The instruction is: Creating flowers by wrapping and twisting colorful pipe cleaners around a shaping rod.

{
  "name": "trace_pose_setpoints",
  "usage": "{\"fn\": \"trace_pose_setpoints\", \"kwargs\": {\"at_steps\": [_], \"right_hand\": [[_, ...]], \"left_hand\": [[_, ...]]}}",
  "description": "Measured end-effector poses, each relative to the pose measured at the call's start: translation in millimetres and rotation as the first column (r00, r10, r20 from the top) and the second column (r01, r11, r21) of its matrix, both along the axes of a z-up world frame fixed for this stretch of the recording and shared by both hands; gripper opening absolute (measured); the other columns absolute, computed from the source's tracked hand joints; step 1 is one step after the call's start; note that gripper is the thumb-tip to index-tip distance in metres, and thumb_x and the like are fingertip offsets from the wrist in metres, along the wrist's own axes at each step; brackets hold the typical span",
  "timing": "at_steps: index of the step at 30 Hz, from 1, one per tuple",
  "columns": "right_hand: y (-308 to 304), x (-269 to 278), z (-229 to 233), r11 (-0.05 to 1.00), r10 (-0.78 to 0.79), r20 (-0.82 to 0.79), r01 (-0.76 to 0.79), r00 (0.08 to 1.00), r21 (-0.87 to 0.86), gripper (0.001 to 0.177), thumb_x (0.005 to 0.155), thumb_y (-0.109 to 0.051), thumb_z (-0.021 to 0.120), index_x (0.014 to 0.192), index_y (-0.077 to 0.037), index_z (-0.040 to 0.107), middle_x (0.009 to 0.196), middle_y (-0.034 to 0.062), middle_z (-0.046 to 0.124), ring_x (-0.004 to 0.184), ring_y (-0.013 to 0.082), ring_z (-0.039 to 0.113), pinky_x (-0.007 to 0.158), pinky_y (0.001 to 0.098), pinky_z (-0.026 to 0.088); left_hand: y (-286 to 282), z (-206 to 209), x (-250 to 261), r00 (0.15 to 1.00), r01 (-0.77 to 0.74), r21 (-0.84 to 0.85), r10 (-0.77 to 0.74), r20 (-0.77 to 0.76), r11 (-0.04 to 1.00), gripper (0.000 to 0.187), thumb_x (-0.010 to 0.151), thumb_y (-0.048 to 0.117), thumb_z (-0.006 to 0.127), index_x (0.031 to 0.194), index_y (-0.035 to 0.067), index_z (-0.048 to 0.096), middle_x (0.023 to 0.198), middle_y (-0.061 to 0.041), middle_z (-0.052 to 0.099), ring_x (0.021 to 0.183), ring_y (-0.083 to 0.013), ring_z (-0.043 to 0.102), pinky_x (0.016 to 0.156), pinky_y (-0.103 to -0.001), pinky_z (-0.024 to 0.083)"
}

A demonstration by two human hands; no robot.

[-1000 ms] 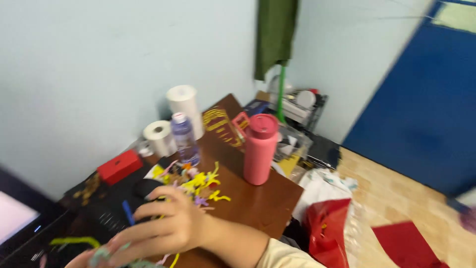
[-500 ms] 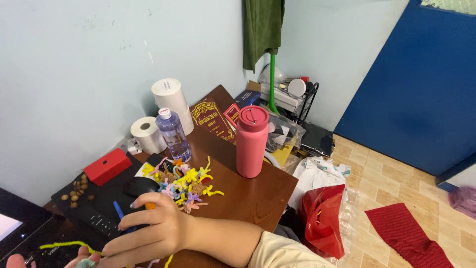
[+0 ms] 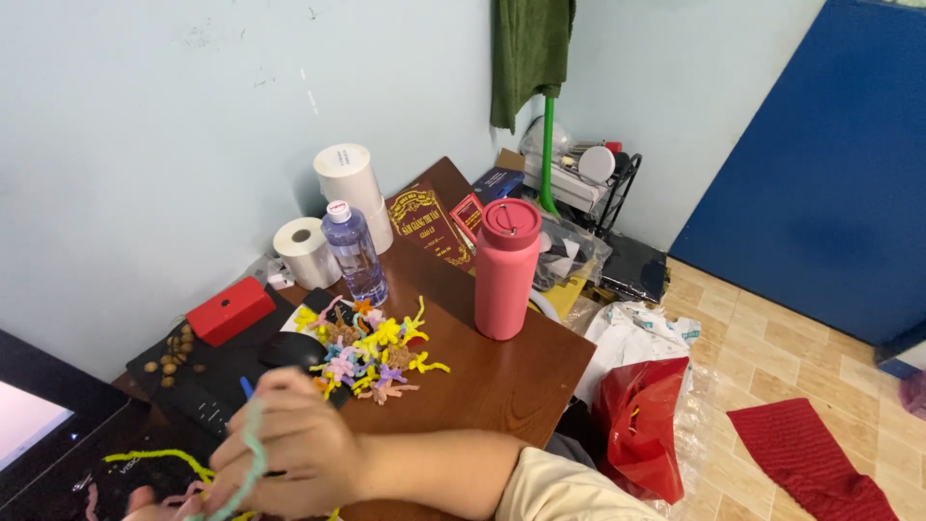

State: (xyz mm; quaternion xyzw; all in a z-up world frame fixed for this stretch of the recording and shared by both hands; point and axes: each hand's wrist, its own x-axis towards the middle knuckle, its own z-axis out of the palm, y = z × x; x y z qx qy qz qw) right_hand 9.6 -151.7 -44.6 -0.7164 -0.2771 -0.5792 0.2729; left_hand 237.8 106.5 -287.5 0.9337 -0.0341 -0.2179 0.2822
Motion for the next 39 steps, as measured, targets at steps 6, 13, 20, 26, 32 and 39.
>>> {"fn": "trace_pose_setpoints", "kwargs": {"at_steps": [6,13,20,26,32,39], "right_hand": [[1,-14,-4,0.742,0.664,-0.460,-0.441,0.590,0.505,0.005,0.121,-0.039,0.074,0.126,-0.037,0.075,0.134,-0.0192,0.078,0.135,0.0025,0.077,0.136,0.0267,0.049],[-19,-33,42,0.956,0.288,-0.372,-0.243,0.882,0.164,0.006,0.118,-0.019,0.077,0.116,-0.024,0.080,0.118,-0.0042,0.076,0.104,0.0169,0.075,0.115,0.0407,0.041],[-29,-48,72,0.986,0.109,-0.290,-0.141,0.951,-0.091,0.015,0.117,-0.021,0.066,0.113,-0.019,0.080,0.115,-0.0013,0.076,0.101,0.0190,0.075,0.118,0.0498,0.043],[-45,-38,57,0.978,0.205,-0.452,-0.201,0.868,0.057,0.013,0.104,-0.016,0.081,0.116,-0.017,0.079,0.111,0.0007,0.080,0.097,0.0194,0.074,0.116,0.0463,0.041],[-54,-42,71,0.979,0.199,-0.493,-0.149,0.847,0.138,0.031,0.101,-0.023,0.079,0.129,-0.011,0.075,0.132,0.0028,0.081,0.116,0.0241,0.075,0.112,0.0440,0.052],[-66,-35,47,0.931,0.336,-0.606,-0.160,0.721,0.327,0.040,0.094,-0.019,0.084,0.133,-0.013,0.079,0.133,0.0048,0.082,0.122,0.0191,0.075,0.113,0.0374,0.052]], "left_hand": [[-7,-24,42,0.999,0.003,0.228,0.008,-0.049,0.974,0.062,0.091,0.046,0.065,0.129,0.001,0.084,0.127,-0.019,0.093,0.131,-0.0250,0.075,0.124,-0.037,0.031],[-33,68,-49,0.804,0.373,0.022,-0.335,0.491,0.927,0.051,0.088,0.032,0.072,0.128,0.002,0.080,0.131,-0.016,0.088,0.127,-0.0228,0.079,0.121,-0.035,0.046],[-37,197,-185,0.625,0.336,-0.326,0.050,0.779,0.884,0.030,0.088,0.028,0.083,0.118,0.025,0.089,0.110,0.003,0.088,0.100,-0.0082,0.080,0.096,-0.026,0.057],[-99,274,-235,0.640,0.394,-0.614,0.275,0.718,0.684,0.020,0.093,0.006,0.084,0.111,0.013,0.088,0.105,-0.002,0.090,0.087,-0.0110,0.082,0.083,-0.025,0.061],[-111,278,-230,0.841,0.303,-0.794,0.243,0.483,0.527,0.019,0.100,0.009,0.075,0.114,0.010,0.088,0.085,-0.006,0.089,0.079,-0.0113,0.085,0.078,-0.026,0.070],[-108,290,-239,0.896,0.332,-0.806,0.103,0.432,0.491,0.014,0.102,0.010,0.078,0.113,0.009,0.088,0.087,-0.006,0.087,0.079,-0.0130,0.082,0.070,-0.024,0.061]]}}
